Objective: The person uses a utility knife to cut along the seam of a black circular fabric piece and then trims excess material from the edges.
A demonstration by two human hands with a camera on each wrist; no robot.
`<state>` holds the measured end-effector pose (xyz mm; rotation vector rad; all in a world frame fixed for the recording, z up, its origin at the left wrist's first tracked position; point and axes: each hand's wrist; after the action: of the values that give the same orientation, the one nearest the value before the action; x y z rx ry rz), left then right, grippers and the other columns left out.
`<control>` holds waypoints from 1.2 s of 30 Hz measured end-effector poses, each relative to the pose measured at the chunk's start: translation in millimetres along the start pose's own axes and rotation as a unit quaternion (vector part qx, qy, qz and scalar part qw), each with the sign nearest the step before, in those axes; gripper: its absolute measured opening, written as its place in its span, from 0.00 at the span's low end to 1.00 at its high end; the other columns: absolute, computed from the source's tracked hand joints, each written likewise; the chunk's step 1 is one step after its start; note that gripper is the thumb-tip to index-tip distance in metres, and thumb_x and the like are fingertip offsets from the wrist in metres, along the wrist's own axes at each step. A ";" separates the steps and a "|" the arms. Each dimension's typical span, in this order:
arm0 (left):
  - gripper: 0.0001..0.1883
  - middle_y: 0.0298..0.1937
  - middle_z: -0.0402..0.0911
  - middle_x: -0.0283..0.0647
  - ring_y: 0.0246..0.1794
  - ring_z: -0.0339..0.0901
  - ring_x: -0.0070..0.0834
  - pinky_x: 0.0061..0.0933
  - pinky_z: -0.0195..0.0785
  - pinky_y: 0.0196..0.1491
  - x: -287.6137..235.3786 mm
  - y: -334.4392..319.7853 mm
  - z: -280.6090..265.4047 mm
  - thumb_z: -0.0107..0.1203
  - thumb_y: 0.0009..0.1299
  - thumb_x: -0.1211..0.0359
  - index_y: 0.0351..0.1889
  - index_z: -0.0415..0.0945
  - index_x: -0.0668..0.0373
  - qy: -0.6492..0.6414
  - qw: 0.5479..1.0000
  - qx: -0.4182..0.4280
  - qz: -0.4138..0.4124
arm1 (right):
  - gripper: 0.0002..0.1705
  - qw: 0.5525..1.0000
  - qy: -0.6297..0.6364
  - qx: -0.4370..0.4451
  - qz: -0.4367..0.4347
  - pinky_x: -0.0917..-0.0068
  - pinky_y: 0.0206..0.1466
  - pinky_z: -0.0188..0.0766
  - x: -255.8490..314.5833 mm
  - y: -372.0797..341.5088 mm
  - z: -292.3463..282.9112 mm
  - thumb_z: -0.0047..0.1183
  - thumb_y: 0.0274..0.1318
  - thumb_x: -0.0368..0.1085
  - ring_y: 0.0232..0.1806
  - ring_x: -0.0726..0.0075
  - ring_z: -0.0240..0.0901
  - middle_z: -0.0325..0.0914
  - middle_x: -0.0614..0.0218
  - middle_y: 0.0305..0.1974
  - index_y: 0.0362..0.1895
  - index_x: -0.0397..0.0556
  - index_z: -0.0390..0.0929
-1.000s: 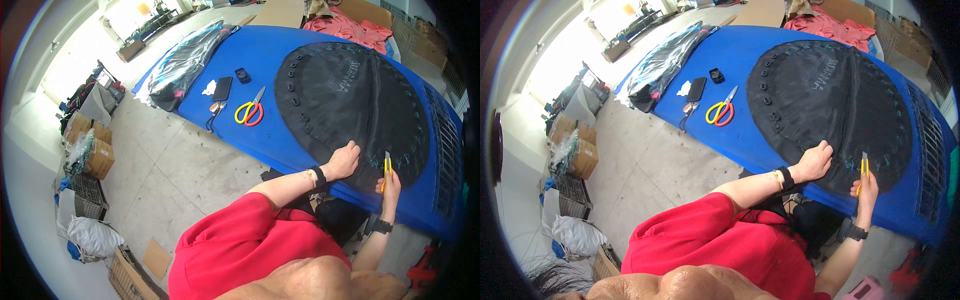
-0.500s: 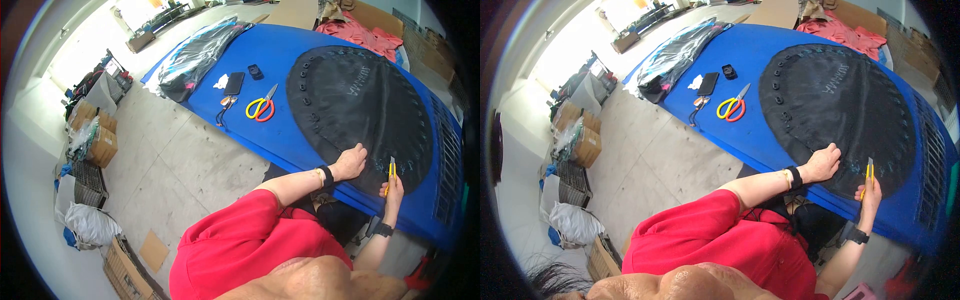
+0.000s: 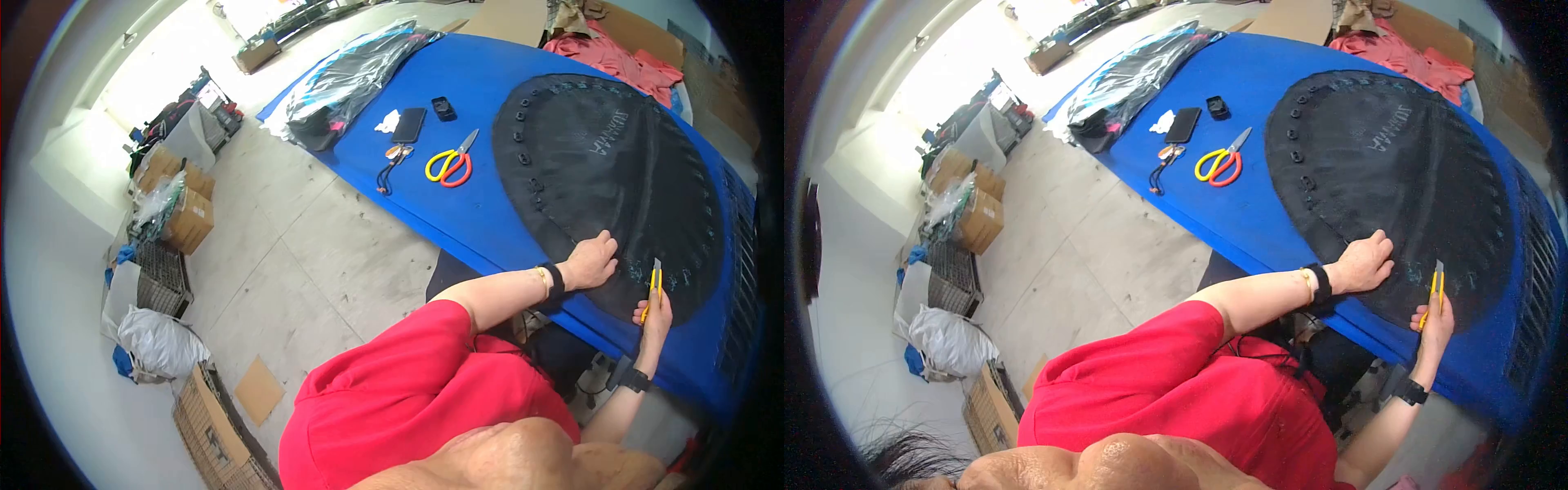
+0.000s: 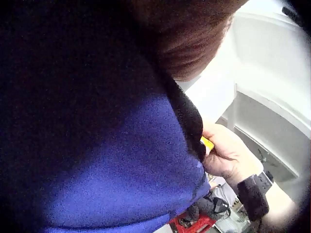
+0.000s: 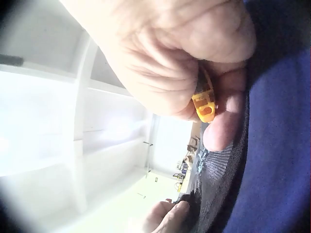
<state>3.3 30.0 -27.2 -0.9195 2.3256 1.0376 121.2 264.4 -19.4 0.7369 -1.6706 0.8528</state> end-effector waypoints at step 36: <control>0.09 0.39 0.82 0.57 0.44 0.82 0.57 0.54 0.80 0.49 22.6 8.2 -6.7 0.59 0.69 0.69 0.31 0.81 0.67 -0.011 1.000 0.012 0.013 | 0.28 0.999 0.012 -0.031 0.027 0.78 0.24 0.74 27.3 -39.9 19.7 0.54 0.80 0.45 0.24 0.76 0.78 0.81 0.69 0.31 0.78 0.54 0.71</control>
<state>-18.9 20.0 -32.7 -0.8673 2.3319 1.0237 136.8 224.6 10.5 0.6393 -1.6953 0.8399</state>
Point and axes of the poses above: each hand's wrist, its own y-axis towards the middle knuckle, its own z-axis out of the palm, x = y × z
